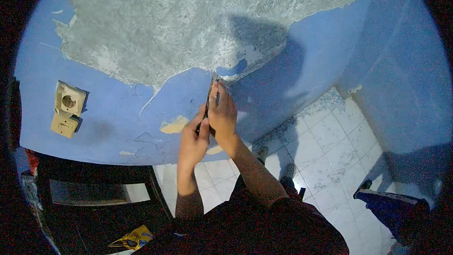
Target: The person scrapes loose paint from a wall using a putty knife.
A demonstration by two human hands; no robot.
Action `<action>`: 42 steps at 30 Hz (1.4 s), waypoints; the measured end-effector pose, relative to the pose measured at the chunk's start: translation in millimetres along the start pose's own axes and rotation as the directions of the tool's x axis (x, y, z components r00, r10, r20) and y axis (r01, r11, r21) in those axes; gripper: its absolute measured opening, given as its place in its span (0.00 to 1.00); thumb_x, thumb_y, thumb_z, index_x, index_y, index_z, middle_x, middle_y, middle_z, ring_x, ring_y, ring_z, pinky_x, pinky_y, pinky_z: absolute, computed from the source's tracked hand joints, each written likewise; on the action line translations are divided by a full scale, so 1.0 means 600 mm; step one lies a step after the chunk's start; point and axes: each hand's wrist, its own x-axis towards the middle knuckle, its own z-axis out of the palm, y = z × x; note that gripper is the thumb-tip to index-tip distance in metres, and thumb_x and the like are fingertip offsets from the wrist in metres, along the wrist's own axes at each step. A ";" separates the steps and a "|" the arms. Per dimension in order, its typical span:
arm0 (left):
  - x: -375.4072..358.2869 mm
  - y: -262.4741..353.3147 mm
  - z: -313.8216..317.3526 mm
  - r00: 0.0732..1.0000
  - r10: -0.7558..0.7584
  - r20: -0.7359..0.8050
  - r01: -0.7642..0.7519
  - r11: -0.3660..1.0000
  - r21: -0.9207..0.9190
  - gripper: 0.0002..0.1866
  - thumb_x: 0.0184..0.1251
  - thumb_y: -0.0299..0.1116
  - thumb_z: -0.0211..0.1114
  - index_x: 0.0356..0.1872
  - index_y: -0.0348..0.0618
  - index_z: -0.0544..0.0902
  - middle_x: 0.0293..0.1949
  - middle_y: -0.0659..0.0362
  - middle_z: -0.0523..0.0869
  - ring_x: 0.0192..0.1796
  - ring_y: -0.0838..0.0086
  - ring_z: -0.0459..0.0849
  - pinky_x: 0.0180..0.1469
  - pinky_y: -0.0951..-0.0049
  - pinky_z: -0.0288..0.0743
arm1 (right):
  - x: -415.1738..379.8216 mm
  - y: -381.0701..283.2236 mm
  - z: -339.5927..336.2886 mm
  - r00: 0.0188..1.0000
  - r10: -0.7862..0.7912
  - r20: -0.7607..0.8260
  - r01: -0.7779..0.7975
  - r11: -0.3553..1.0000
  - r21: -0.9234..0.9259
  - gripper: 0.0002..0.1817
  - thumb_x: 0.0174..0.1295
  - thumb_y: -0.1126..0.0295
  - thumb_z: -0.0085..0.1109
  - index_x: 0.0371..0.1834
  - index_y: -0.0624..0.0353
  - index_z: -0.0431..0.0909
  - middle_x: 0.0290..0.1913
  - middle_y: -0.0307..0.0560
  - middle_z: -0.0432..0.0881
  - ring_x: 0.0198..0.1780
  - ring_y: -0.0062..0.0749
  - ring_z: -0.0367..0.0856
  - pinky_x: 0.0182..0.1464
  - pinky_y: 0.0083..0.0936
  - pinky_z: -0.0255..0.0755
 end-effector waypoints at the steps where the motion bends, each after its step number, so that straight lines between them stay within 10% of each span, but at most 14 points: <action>1: -0.016 0.001 0.012 0.997 -0.014 -0.071 0.014 1.000 -0.007 0.21 0.72 0.29 0.51 0.64 0.37 0.71 0.27 0.50 0.81 0.29 0.71 0.80 0.36 0.70 0.74 | -0.001 0.006 0.006 0.999 0.020 -0.025 -0.019 0.998 0.064 0.31 0.56 0.78 0.56 0.66 0.70 0.62 0.58 0.60 0.70 0.57 0.54 0.74 0.55 0.39 0.73; 12: -0.032 -0.002 0.080 0.876 0.216 -0.430 -0.104 0.958 0.269 0.16 0.67 0.29 0.56 0.52 0.32 0.81 0.30 0.41 0.84 0.31 0.54 0.86 0.35 0.65 0.77 | 0.008 0.031 -0.017 0.997 -0.073 -0.037 0.075 0.995 0.059 0.27 0.58 0.78 0.53 0.63 0.69 0.66 0.55 0.55 0.72 0.53 0.50 0.76 0.52 0.36 0.75; 15: -0.029 -0.001 0.076 0.872 0.168 -0.460 -0.042 0.962 0.271 0.15 0.65 0.28 0.58 0.49 0.31 0.82 0.29 0.40 0.84 0.30 0.55 0.87 0.35 0.65 0.78 | 0.014 0.027 -0.015 0.994 -0.102 -0.031 0.102 0.995 0.012 0.29 0.57 0.76 0.52 0.64 0.72 0.64 0.56 0.56 0.72 0.52 0.50 0.76 0.54 0.36 0.75; 17: -0.027 -0.008 0.076 0.862 0.197 -0.467 -0.041 0.945 0.324 0.16 0.66 0.29 0.58 0.51 0.30 0.82 0.30 0.45 0.87 0.30 0.82 0.81 0.35 0.74 0.75 | 0.015 0.024 -0.016 0.989 -0.124 -0.082 0.116 0.989 -0.094 0.28 0.56 0.75 0.53 0.62 0.73 0.67 0.53 0.56 0.73 0.50 0.46 0.77 0.52 0.32 0.76; 26: -0.018 -0.014 0.074 0.867 -0.046 -0.496 0.099 0.992 0.082 0.17 0.68 0.28 0.58 0.53 0.28 0.80 0.25 0.60 0.82 0.28 0.83 0.73 0.30 0.79 0.67 | 0.020 0.010 -0.008 0.995 -0.063 -0.071 0.059 0.997 -0.057 0.28 0.54 0.78 0.53 0.61 0.77 0.65 0.54 0.65 0.73 0.50 0.52 0.77 0.49 0.33 0.77; 29: -0.018 0.008 0.054 0.897 0.061 -0.437 0.066 0.961 0.270 0.17 0.69 0.28 0.58 0.54 0.28 0.79 0.24 0.62 0.80 0.27 0.84 0.71 0.29 0.81 0.65 | 0.026 -0.002 -0.016 0.998 0.030 -0.056 -0.026 0.998 0.063 0.28 0.54 0.78 0.53 0.60 0.77 0.66 0.55 0.65 0.73 0.50 0.51 0.78 0.48 0.32 0.78; 42: -0.019 -0.011 0.069 0.882 0.000 -0.471 0.074 0.988 0.138 0.15 0.64 0.23 0.60 0.50 0.28 0.81 0.18 0.54 0.78 0.24 0.82 0.74 0.30 0.77 0.70 | 0.026 0.013 -0.035 0.998 -0.021 0.054 0.022 1.000 -0.018 0.26 0.55 0.78 0.54 0.60 0.74 0.68 0.53 0.58 0.74 0.52 0.45 0.78 0.49 0.29 0.78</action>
